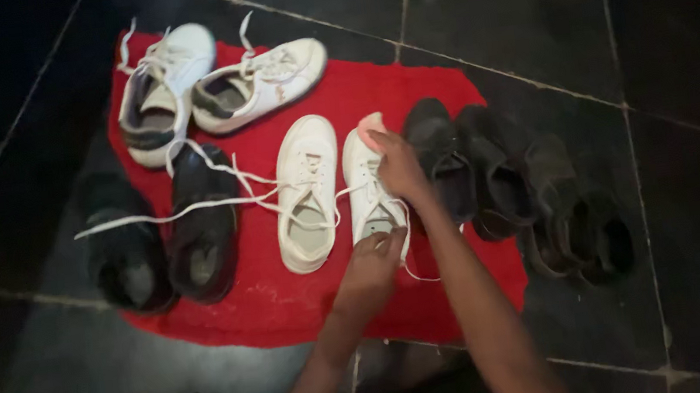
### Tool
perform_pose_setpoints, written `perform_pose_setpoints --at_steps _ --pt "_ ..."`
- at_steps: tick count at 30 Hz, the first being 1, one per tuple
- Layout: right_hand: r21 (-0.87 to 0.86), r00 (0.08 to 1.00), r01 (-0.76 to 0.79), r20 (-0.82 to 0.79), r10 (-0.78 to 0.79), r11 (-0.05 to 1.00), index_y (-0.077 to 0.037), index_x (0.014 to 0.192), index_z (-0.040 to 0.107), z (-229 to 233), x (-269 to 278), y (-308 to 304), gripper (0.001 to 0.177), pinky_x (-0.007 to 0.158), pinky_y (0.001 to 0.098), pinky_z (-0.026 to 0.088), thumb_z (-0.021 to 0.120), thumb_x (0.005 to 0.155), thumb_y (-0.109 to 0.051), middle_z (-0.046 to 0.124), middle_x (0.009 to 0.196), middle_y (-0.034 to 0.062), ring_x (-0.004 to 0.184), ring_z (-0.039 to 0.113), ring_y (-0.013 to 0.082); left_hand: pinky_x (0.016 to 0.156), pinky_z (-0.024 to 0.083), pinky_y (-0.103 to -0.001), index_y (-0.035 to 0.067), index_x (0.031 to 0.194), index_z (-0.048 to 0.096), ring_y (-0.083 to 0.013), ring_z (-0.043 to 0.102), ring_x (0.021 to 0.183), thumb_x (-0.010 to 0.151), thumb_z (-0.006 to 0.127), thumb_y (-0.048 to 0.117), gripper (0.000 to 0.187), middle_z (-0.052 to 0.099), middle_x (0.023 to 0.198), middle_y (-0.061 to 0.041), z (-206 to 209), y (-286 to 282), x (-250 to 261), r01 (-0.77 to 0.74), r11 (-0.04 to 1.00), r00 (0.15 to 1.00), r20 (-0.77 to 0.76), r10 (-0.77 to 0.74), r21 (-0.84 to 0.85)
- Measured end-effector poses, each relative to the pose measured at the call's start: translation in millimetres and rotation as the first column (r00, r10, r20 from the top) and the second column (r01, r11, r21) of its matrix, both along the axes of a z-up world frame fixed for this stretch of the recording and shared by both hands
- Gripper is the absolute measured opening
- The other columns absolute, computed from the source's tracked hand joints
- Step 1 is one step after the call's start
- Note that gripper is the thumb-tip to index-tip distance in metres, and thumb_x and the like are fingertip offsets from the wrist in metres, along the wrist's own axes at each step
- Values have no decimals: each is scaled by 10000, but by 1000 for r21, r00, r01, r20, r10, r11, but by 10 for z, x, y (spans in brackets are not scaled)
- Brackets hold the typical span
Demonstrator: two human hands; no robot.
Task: The person sits on the floor and cleans a pair of white sneakers with a cloth, wiping the upper and sole. They then re-lace the sneakers, threading the laces through the eyelets and tying them.
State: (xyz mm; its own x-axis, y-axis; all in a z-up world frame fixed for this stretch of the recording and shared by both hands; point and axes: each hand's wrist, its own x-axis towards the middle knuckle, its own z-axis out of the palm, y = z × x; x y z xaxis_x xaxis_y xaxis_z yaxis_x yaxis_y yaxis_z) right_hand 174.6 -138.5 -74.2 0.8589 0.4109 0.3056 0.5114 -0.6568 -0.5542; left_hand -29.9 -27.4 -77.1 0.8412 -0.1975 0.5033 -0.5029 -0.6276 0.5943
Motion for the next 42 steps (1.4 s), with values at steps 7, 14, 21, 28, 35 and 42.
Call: perform_pose_setpoints --at_steps 7,14,21,28,35,42 --pt "80 985 71 -165 -57 994 -8 1308 664 180 -321 -127 542 1098 380 443 486 807 98 610 1394 267 1324 573 395 986 496 -449 71 1485 492 -388 620 1175 896 687 63 620 659 1287 -188 192 401 59 77 937 961 -226 -161 -340" --pt "96 976 -45 -209 64 994 19 1394 584 430 -1274 -447 554 1090 360 435 536 845 80 590 1416 260 1332 576 361 1073 486 -390 93 1483 511 -321 637 1290 923 723 130 599 679 1372 -168 121 376 93 -40 903 966 -246 -74 -428" --pt "383 775 -49 -568 277 923 38 1390 524 937 -2037 -608 533 1058 320 435 476 862 90 587 1401 104 1322 556 204 1100 442 -334 93 1603 310 -220 543 1395 988 653 165 707 616 1463 -178 165 313 88 -115 641 892 -364 -270 -759" --pt "281 996 -37 -69 59 959 -23 1362 614 1620 -805 -564 528 1082 371 442 534 852 92 595 1397 193 1295 569 317 1093 451 -343 39 1576 308 -235 496 1414 953 671 68 722 566 1472 -181 -16 85 125 -113 362 905 -246 -347 -925" --pt "-154 999 -13 -30 9 988 -109 1400 629 585 30 326 627 1147 430 391 523 828 125 515 1480 242 1367 492 412 1063 465 -310 23 1541 382 -224 558 1329 883 716 -9 739 625 1406 -182 -260 -27 224 -156 301 917 -251 -309 -941" --pt "-72 995 -74 -68 69 995 -116 1346 659 772 -983 -64 622 1083 435 457 502 808 155 507 1530 216 1393 506 420 1052 489 -339 2 1497 452 -230 590 1298 869 730 -32 688 651 1375 -208 -122 -169 24 -218 103 936 -237 -260 -971"
